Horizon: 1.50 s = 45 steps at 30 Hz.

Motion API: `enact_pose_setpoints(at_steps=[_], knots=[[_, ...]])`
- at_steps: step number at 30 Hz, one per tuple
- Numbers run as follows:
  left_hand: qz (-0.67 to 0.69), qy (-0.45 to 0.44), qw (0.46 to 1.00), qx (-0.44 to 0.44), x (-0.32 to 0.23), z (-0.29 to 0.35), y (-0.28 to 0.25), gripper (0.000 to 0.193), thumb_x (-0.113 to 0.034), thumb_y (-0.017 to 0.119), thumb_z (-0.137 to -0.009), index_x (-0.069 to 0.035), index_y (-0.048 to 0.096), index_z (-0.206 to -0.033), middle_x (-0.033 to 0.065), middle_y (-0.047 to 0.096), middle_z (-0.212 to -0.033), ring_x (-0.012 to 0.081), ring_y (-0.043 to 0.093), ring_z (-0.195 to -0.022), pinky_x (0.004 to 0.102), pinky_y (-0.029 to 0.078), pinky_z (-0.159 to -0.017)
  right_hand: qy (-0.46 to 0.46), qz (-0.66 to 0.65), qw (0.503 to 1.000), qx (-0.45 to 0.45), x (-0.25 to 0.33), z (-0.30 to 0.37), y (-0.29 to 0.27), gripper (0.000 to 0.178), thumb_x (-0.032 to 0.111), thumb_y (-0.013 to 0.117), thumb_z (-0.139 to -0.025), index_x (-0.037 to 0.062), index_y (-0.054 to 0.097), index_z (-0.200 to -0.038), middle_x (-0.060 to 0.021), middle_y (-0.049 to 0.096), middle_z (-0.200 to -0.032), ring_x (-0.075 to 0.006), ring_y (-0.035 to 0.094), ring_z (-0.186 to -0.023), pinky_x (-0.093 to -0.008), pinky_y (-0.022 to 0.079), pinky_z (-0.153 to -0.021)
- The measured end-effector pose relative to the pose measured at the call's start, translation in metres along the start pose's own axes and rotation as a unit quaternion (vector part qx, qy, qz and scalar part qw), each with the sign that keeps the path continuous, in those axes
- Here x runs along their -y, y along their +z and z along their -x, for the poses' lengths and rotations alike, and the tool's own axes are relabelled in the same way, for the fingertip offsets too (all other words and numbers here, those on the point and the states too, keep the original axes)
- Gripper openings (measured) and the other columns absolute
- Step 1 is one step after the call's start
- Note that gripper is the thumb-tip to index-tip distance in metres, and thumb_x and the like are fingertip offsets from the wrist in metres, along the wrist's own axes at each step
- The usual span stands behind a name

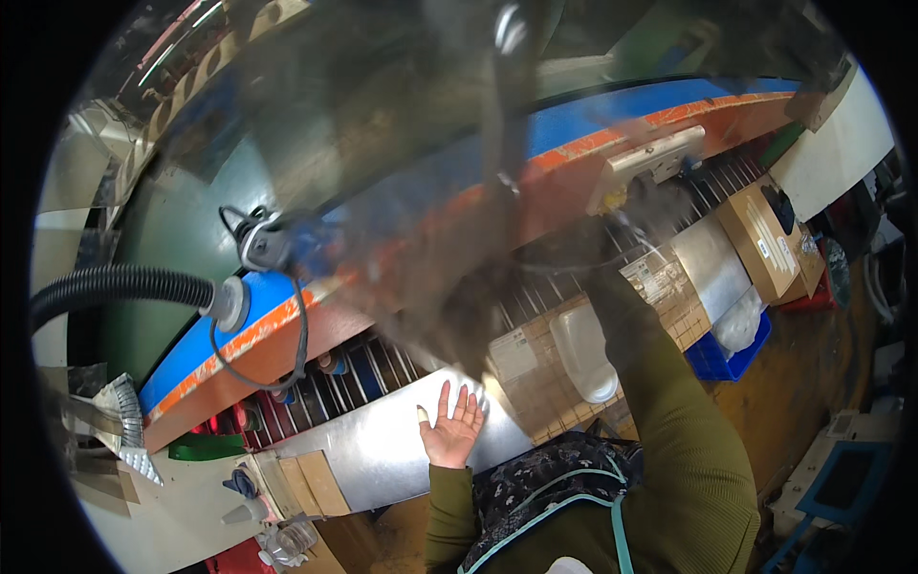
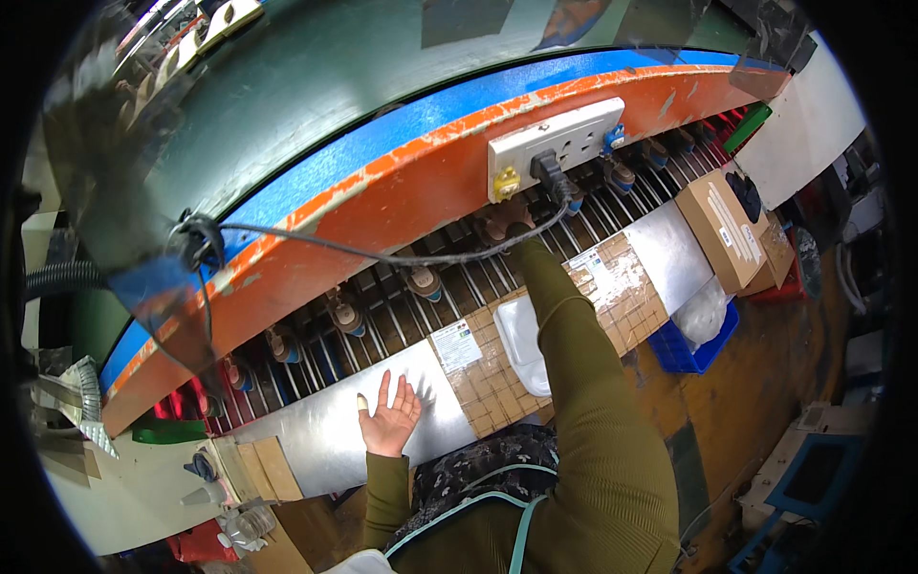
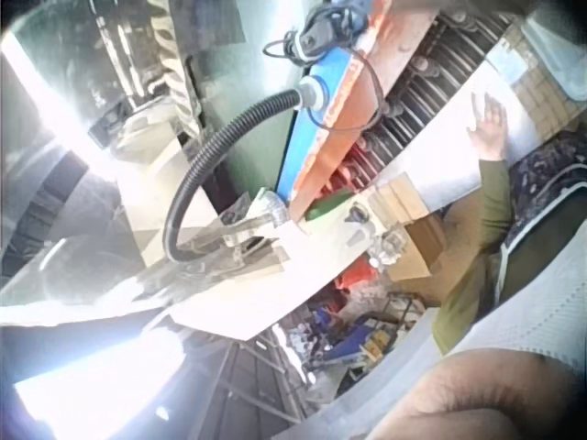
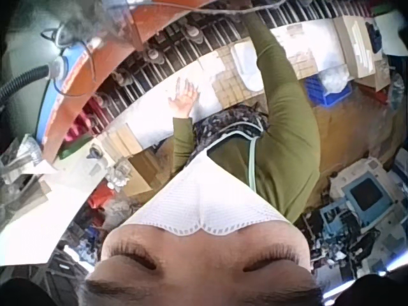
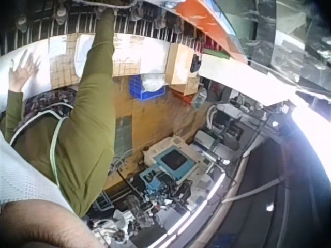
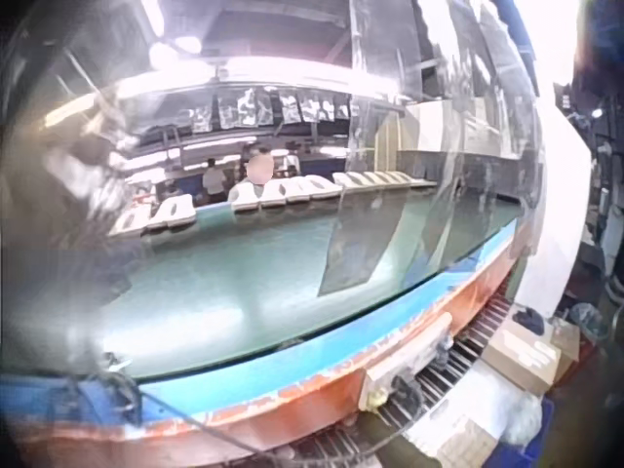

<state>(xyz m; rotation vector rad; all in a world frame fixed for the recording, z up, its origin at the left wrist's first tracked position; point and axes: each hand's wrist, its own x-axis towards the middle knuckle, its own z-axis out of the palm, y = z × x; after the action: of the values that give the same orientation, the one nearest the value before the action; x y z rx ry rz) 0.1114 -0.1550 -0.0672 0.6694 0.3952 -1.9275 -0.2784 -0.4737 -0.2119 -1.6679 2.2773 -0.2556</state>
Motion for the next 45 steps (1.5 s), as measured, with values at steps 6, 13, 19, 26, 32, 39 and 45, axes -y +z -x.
enact_pose_setpoints(at_steps=[6, 13, 19, 26, 32, 39, 45], knots=[[-0.028, 0.017, 0.998, 0.05, 0.011, 0.027, 0.001, 0.065, -0.063, 0.044, -0.095, -0.019, 0.049, -0.142, 0.0122, 0.056, -0.131, 0.0267, 0.057, -0.112, 0.0457, 0.046, -0.096, -0.005, 0.04, 0.999, -0.027, -0.057, 0.002, 0.0, 0.089, 0.061, 0.064, -0.077, 0.0079, 0.039, -0.144, -0.0206, 0.053, -0.137, -0.0383, 0.051, -0.125, -0.0457, 0.043, -0.104], [-0.164, 0.068, 0.984, 0.031, 0.036, 0.047, 0.028, 0.06, -0.056, 0.048, -0.097, -0.018, 0.046, -0.144, 0.0112, 0.054, -0.13, 0.0263, 0.055, -0.114, 0.0409, 0.047, -0.095, -0.168, -0.161, 0.967, -0.102, 0.023, 0.042, -0.145, 0.079, 0.047, 0.077, -0.067, 0.0026, 0.055, -0.129, -0.0238, 0.062, -0.122, -0.0383, 0.059, -0.116, -0.0444, 0.046, -0.1], [-0.222, -0.008, 0.969, 0.11, 0.088, 0.053, 0.053, 0.062, -0.053, 0.052, -0.096, -0.016, 0.043, -0.146, 0.0103, 0.054, -0.124, 0.025, 0.055, -0.112, 0.0404, 0.046, -0.097, -0.001, -0.062, 0.997, -0.054, 0.012, 0.065, -0.121, 0.1, 0.047, 0.084, -0.06, -0.0009, 0.042, -0.137, -0.0243, 0.056, -0.133, -0.0359, 0.059, -0.119, -0.0419, 0.048, -0.101], [-0.204, -0.008, 0.978, 0.037, 0.075, 0.097, 0.002, 0.057, -0.05, 0.048, -0.099, -0.017, 0.043, -0.145, 0.0134, 0.06, -0.125, 0.0279, 0.059, -0.112, 0.0414, 0.047, -0.095, 0.012, 0.043, 0.998, 0.042, -0.032, 0.04, -0.057, 0.093, 0.06, 0.077, -0.067, 0.0023, 0.044, -0.131, -0.0218, 0.059, -0.129, -0.0354, 0.06, -0.119, -0.0481, 0.049, -0.098], [-0.207, 0.072, 0.974, -0.052, 0.048, 0.118, -0.017, 0.054, -0.05, 0.048, -0.099, -0.019, 0.047, -0.143, 0.0108, 0.059, -0.122, 0.0246, 0.059, -0.11, 0.0398, 0.048, -0.093, -0.19, 0.116, 0.958, -0.179, 0.019, 0.066, -0.073, 0.072, 0.06, 0.06, -0.079, 0.0043, 0.055, -0.124, -0.0215, 0.068, -0.107, -0.0358, 0.068, -0.096, -0.0508, 0.05, -0.085], [-0.313, 0.025, 0.948, 0.06, 0.052, 0.064, 0.05, 0.059, -0.05, 0.045, -0.1, -0.016, 0.039, -0.148, 0.0159, 0.055, -0.13, 0.0264, 0.057, -0.115, 0.0394, 0.045, -0.098, -0.137, -0.35, 0.923, -0.082, -0.009, 0.144, -0.173, 0.049, 0.039, 0.074, -0.075, 0.0007, 0.057, -0.101, -0.0128, 0.066, -0.086, -0.0188, 0.065, -0.076, -0.0322, 0.053, -0.06], [-0.3, -0.136, 0.908, 0.261, 0.091, 0.035, 0.097, 0.072, -0.045, 0.061, -0.094, -0.009, 0.033, -0.149, 0.0197, 0.047, -0.144, 0.0335, 0.048, -0.131, 0.0485, 0.04, -0.108, -0.16, -0.636, 0.753, 0.054, 0.016, 0.34, -0.244, 0.041, 0.016, 0.072, -0.08, 0.0093, 0.038, -0.102, -0.0007, 0.053, -0.075, -0.0056, 0.05, -0.071, -0.0204, 0.039, -0.063]])
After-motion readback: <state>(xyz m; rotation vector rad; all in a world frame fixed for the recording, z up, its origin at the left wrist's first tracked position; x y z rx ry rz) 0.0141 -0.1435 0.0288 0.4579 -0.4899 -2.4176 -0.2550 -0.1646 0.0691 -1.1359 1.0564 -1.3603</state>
